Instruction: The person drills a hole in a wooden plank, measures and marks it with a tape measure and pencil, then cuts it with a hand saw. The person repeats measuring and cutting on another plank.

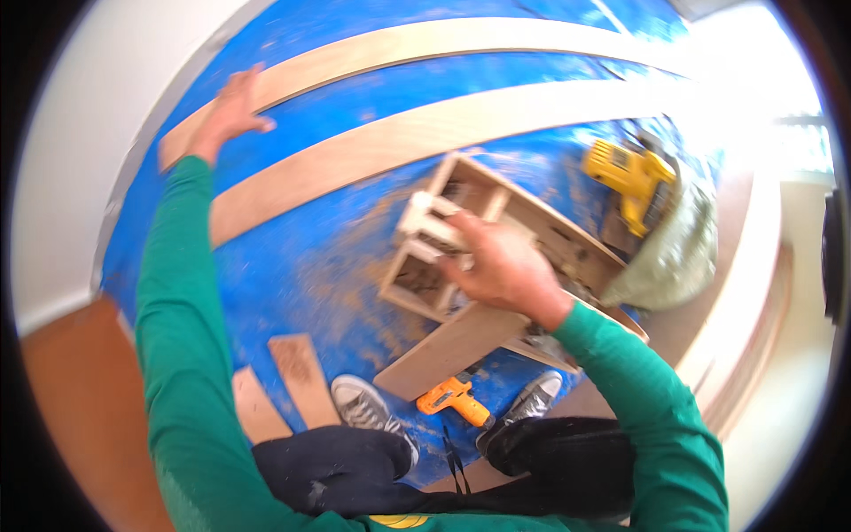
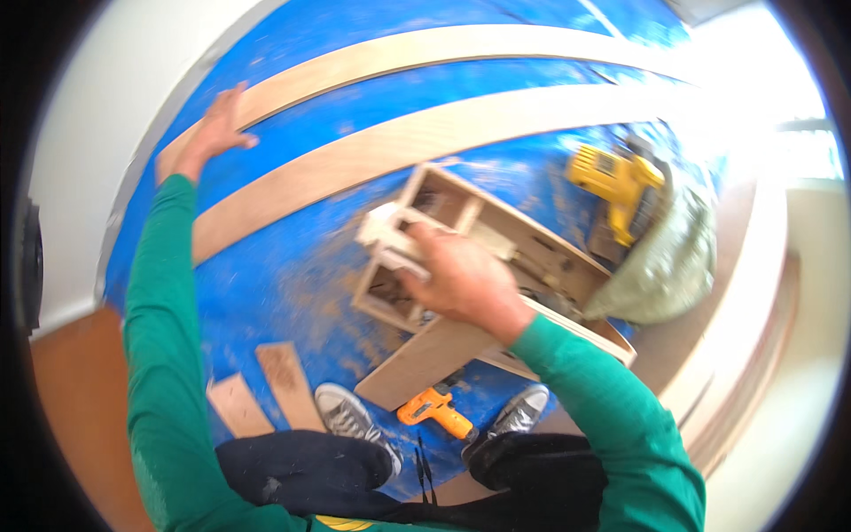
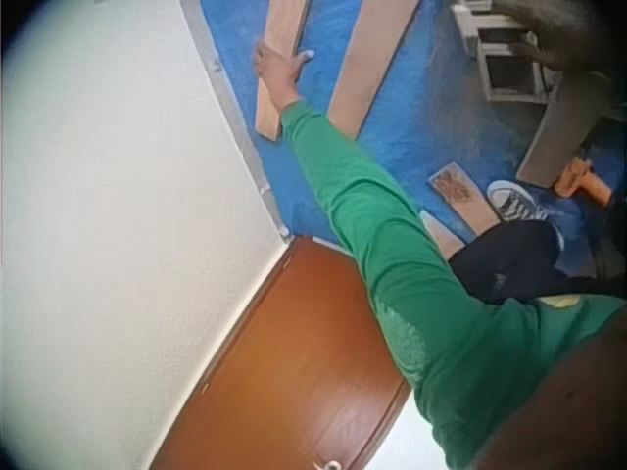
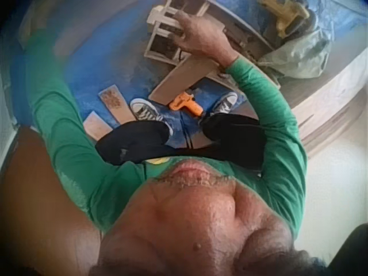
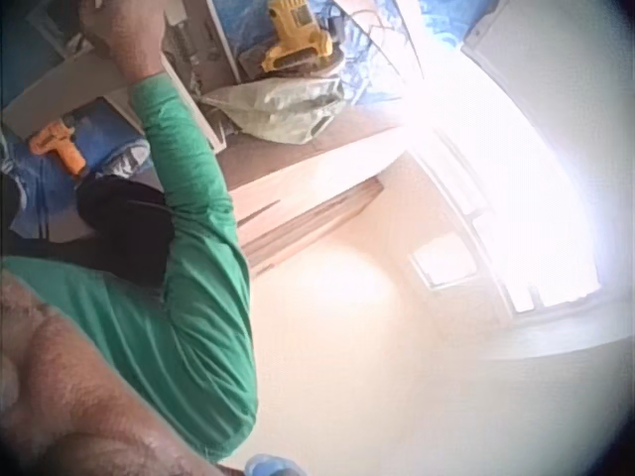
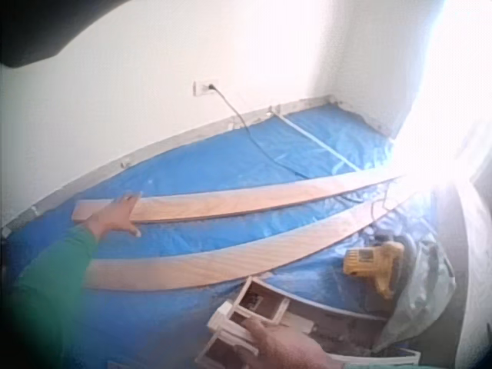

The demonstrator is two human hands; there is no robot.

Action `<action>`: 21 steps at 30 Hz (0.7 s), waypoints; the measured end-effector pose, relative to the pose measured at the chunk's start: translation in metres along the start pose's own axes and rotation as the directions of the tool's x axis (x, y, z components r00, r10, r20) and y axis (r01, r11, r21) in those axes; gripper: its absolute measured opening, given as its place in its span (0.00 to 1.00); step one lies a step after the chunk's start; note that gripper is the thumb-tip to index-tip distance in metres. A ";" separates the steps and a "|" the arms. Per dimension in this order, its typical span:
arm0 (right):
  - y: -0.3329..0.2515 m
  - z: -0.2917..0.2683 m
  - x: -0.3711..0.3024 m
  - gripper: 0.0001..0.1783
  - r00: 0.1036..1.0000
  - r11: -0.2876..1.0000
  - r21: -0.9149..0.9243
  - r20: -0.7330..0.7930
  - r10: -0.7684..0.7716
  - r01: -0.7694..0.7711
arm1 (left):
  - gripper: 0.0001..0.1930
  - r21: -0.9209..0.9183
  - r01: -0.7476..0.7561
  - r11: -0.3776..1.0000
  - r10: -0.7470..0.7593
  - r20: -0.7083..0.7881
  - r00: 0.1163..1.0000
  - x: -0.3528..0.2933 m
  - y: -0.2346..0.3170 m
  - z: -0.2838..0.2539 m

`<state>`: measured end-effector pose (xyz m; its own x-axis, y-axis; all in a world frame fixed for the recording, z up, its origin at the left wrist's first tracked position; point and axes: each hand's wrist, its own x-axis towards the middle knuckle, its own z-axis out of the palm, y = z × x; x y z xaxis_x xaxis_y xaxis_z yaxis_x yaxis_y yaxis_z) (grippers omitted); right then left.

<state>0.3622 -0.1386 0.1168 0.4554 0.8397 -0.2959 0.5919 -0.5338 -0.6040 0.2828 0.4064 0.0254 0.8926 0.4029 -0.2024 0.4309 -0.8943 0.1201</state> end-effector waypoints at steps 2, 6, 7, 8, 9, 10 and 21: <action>0.000 -0.002 0.000 0.25 0.998 0.999 -0.004 0.044 0.043 -0.043 | 0.81 0.135 0.022 0.991 -0.027 0.036 0.999 0.050 0.009 0.008; -0.001 -0.004 -0.003 0.26 0.994 0.997 0.002 0.076 0.073 -0.074 | 0.88 0.184 0.126 0.975 -0.156 0.163 0.974 0.116 0.016 0.038; -0.002 -0.004 -0.003 0.26 0.994 0.996 -0.001 0.074 0.084 -0.084 | 0.86 0.142 0.064 0.988 -0.089 0.181 0.979 0.123 0.012 0.040; -0.003 -0.004 -0.004 0.26 0.996 0.997 0.013 0.050 0.075 -0.076 | 0.85 0.110 0.078 0.991 -0.102 0.231 0.968 0.129 0.011 0.041; -0.003 -0.004 -0.004 0.26 0.996 0.997 0.020 0.051 0.075 -0.076 | 0.82 0.128 0.018 0.992 -0.045 0.210 0.977 0.133 0.010 0.039; -0.004 -0.004 -0.005 0.26 0.997 0.997 0.003 0.039 0.072 -0.072 | 0.80 0.154 0.059 0.986 -0.091 0.210 0.973 0.130 0.006 0.031; 0.007 0.010 -0.009 0.27 0.996 0.999 -0.022 -0.083 -0.029 0.028 | 0.60 0.312 -0.009 0.950 0.122 -0.345 0.931 -0.144 0.117 -0.122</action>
<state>0.3553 -0.1492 0.1082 0.4913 0.8439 -0.2156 0.6187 -0.5124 -0.5955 0.2204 0.2676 0.1875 0.9291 0.3327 0.1614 0.3598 -0.9140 -0.1874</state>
